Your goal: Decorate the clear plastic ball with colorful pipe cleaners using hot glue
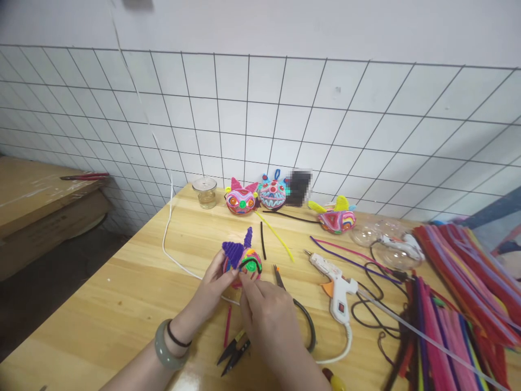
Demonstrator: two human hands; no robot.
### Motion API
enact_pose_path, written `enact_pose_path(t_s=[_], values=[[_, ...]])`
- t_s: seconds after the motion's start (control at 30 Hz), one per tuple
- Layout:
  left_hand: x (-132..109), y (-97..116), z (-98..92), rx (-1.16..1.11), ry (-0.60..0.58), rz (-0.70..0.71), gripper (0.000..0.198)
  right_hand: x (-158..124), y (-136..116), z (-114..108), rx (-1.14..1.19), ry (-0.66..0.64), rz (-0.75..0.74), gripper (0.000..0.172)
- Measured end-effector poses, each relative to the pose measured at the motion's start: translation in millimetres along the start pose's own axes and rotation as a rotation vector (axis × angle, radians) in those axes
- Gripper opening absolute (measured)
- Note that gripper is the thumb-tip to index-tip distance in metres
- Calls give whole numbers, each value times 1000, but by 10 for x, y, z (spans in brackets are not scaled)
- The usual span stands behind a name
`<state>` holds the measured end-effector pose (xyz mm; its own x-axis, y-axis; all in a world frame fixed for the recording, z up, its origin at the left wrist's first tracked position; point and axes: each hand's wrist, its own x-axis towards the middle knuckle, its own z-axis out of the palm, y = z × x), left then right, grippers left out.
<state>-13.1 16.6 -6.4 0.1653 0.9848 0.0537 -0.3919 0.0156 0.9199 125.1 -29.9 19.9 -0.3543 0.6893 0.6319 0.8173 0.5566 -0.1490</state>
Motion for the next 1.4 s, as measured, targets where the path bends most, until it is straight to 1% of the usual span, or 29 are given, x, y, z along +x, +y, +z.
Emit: enact_pose_path(t_s=[0.27,0.4,0.57,0.67,0.83,1.03,1.17,1.4], values=[[26,-38,-34,-33,11,-18,41,-56,-16,-16,53,-13,34,28],[42,-49,-51,-45,2,-2,39,-110,-36,-58,53,-30,55,26],[58,-64,-67,-55,16,-9,39,-137,-39,-103,41,7,24,25],[59,-58,-61,-68,0,-28,39,-148,-38,-121,44,10,21,25],[49,-46,-47,-109,32,-54,38,-167,-22,-142,29,16,19,25],[55,-58,-56,-121,21,-60,39,-180,-11,-169,28,26,-4,24],[58,-64,-55,-142,19,-79,38,-185,-34,-197,37,17,-2,24],[46,-66,-66,-143,11,-73,41,-189,-107,-168,63,73,-7,22]])
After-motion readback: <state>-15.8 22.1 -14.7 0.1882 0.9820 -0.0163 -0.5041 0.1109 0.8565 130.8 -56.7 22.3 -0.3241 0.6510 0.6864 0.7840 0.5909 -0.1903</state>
